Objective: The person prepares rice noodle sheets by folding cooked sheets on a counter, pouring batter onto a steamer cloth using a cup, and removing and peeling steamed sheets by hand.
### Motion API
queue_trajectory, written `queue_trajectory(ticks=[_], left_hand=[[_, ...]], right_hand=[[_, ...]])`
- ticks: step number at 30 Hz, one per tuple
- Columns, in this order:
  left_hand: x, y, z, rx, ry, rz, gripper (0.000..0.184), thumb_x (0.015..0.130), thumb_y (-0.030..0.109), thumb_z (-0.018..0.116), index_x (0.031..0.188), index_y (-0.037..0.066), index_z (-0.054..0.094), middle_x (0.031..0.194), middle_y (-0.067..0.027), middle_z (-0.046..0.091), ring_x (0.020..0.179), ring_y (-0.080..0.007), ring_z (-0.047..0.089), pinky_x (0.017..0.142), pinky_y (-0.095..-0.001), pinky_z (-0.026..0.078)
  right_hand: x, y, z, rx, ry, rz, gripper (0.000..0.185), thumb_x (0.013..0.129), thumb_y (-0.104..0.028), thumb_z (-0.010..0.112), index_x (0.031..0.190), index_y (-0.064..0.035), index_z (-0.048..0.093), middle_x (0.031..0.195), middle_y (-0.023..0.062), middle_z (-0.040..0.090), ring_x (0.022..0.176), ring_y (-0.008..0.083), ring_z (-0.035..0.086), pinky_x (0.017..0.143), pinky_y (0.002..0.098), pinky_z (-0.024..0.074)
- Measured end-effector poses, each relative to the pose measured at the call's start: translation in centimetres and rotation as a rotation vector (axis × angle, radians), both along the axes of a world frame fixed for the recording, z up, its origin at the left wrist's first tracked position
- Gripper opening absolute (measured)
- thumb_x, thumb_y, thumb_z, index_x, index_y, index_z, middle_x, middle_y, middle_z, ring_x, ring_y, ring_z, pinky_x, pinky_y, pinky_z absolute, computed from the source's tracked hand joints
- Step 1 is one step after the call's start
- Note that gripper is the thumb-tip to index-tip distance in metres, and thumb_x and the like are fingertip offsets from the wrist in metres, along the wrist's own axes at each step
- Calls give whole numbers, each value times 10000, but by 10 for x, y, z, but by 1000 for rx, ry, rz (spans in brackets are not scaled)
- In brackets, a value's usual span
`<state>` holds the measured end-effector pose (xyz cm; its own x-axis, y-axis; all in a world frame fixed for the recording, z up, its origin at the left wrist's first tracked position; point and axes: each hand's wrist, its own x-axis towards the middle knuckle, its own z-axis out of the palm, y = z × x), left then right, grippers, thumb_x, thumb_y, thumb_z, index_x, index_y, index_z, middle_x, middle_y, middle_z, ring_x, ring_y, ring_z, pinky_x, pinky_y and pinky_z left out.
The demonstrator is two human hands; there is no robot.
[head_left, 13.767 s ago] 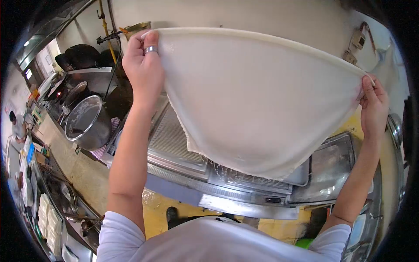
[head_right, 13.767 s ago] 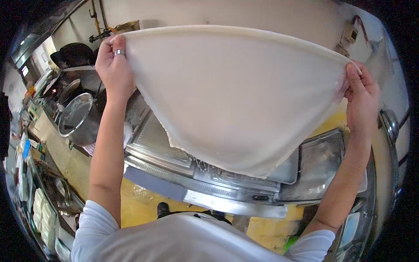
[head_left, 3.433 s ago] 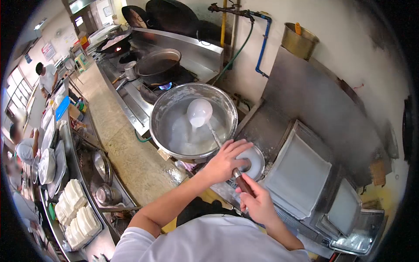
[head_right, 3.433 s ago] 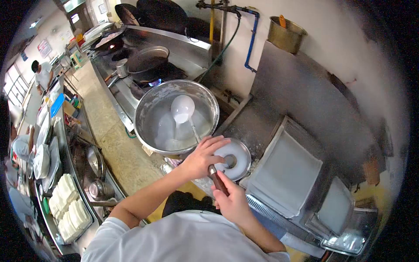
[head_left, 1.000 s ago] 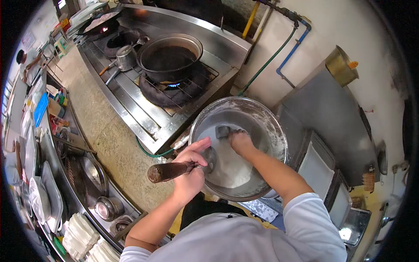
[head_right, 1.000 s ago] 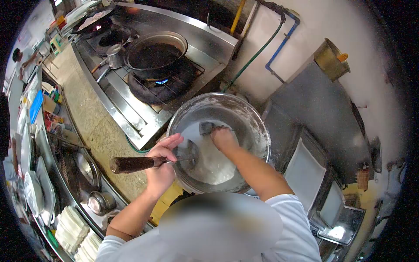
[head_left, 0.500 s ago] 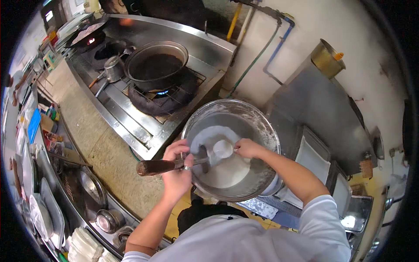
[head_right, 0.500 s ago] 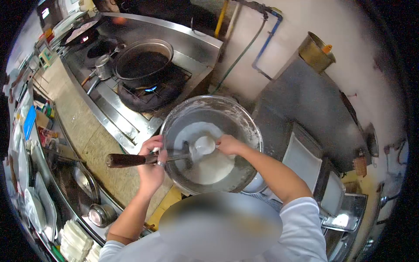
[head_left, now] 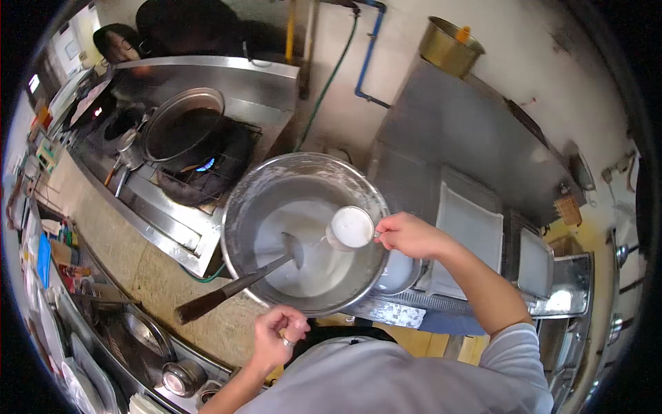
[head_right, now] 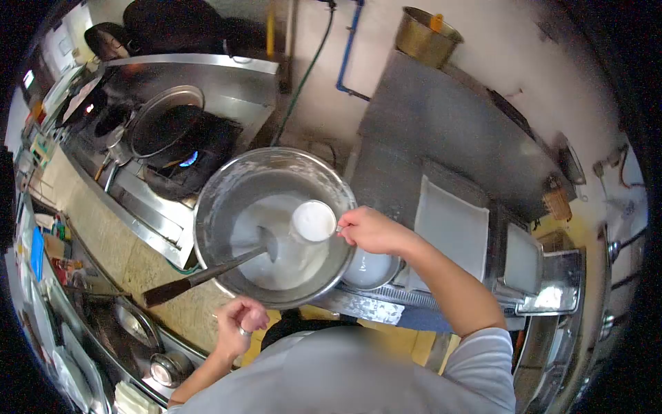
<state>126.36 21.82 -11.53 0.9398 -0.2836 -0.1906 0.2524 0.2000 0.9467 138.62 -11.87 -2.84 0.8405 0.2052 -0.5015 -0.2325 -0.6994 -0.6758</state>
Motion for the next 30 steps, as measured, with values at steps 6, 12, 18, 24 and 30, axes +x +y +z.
queue_trajectory(ticks=[6,12,18,24,30], left_hand=[[-3,-99,14,78,-157,-201,155,943,77,737,1049,-15,675,866,-29,689,753,-73,635,679,-232,527],[-16,-221,0,149,-185,-374,212,967,33,681,1161,-27,619,919,-37,670,792,-116,652,729,-265,541],[-38,-326,-37,198,-158,-470,243,962,-40,626,1200,-34,577,922,-60,663,819,-123,640,776,-280,536],[-62,-391,-57,308,-105,-474,221,988,28,655,1193,-17,584,906,-66,680,779,-130,657,706,-276,532],[-75,-410,-60,384,-59,-455,213,993,21,646,1196,-4,586,888,-61,688,769,-127,658,668,-276,519]], right_hand=[[-67,-91,4,161,53,-202,147,930,-86,582,972,1,692,845,77,679,805,142,608,705,320,502],[-150,-197,-7,147,43,-427,161,959,-105,568,1021,-12,685,810,59,651,666,143,589,589,323,488],[-220,-313,-59,106,39,-680,176,970,-146,575,896,-9,657,744,56,614,546,146,541,455,346,416],[-252,-394,-128,187,-65,-930,177,930,-88,605,780,3,629,653,26,540,484,111,458,391,303,328],[-252,-447,-203,184,-152,-1087,193,901,-103,650,740,2,644,621,57,569,504,151,507,430,337,361]])
